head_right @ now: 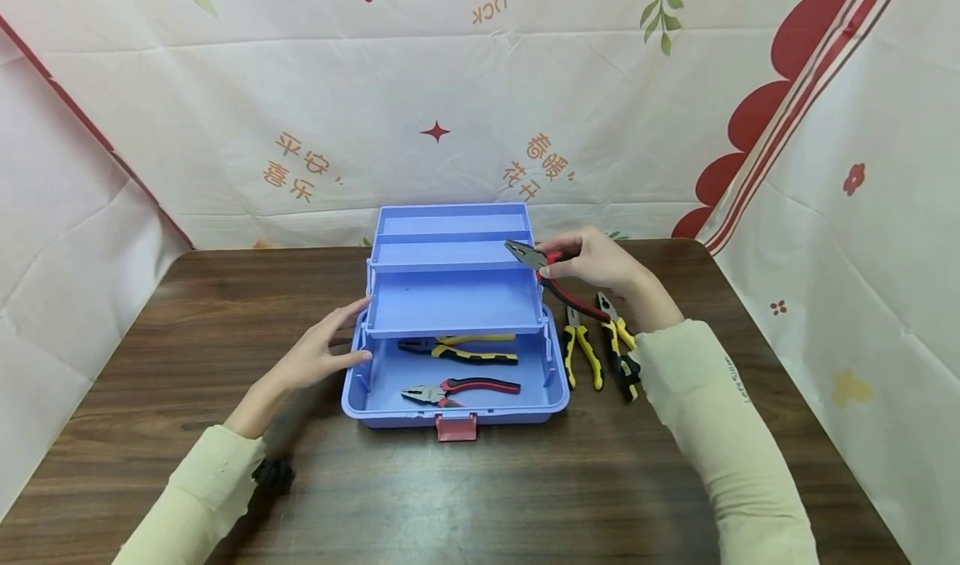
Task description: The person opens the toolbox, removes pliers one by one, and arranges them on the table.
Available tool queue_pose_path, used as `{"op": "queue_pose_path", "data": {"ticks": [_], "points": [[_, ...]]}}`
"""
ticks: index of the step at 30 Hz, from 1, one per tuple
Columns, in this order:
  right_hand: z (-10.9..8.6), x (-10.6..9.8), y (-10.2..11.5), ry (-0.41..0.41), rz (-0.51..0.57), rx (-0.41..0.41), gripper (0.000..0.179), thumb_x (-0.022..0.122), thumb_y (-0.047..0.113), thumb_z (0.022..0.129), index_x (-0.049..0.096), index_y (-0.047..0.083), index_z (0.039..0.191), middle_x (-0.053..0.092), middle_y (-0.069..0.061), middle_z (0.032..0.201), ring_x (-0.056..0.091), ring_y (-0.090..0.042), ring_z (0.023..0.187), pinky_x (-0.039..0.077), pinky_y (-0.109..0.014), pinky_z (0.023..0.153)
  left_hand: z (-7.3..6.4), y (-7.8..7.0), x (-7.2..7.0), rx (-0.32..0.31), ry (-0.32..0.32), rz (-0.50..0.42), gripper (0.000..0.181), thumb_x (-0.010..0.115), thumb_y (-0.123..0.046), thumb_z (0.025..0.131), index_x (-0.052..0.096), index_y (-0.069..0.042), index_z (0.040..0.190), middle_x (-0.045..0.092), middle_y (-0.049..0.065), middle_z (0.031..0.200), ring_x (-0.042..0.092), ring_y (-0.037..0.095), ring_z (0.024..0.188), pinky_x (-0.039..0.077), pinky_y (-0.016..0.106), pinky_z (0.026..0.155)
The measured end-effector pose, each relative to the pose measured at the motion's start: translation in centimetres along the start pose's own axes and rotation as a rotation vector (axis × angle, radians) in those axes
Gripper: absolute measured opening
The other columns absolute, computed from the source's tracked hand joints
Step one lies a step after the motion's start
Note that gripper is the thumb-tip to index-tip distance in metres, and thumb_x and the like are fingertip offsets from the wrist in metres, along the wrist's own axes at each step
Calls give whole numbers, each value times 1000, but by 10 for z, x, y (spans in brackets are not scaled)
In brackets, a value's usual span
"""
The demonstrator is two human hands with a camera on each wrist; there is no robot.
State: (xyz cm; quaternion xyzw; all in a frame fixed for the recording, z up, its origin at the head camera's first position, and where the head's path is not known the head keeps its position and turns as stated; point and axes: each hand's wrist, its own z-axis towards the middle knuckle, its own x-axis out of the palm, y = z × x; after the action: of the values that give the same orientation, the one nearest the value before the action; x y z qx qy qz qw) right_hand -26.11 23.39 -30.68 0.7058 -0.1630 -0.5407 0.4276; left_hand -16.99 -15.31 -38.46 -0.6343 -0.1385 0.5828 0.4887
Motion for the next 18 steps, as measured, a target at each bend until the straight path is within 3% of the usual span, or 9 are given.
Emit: {"op": "queue_pose_path", "data": {"ticks": [6, 13, 18], "points": [[-8, -6, -10, -35, -25, 42, 39, 68, 13, 78, 58, -2, 112, 63, -10, 92, 55, -20, 85, 46, -30, 72, 1, 3, 1, 2, -1, 6, 70, 65, -9, 80, 25, 0, 137, 31, 24, 132, 40, 37, 112, 39, 52, 84], [-15, -12, -23, -66, 1, 64, 41, 68, 14, 78, 57, -2, 114, 61, -10, 89, 53, -22, 82, 47, -29, 69, 6, 37, 8, 6, -15, 5, 75, 67, -15, 79, 24, -13, 140, 31, 17, 134, 41, 32, 113, 40, 51, 84], [-21, -16, -32, -70, 16, 77, 43, 68, 14, 78, 55, -4, 114, 59, -10, 85, 54, -22, 76, 48, -31, 69, 7, 43, 9, 17, -18, 1, 74, 67, -19, 80, 24, -18, 140, 32, 14, 134, 41, 29, 112, 41, 49, 84]]}}
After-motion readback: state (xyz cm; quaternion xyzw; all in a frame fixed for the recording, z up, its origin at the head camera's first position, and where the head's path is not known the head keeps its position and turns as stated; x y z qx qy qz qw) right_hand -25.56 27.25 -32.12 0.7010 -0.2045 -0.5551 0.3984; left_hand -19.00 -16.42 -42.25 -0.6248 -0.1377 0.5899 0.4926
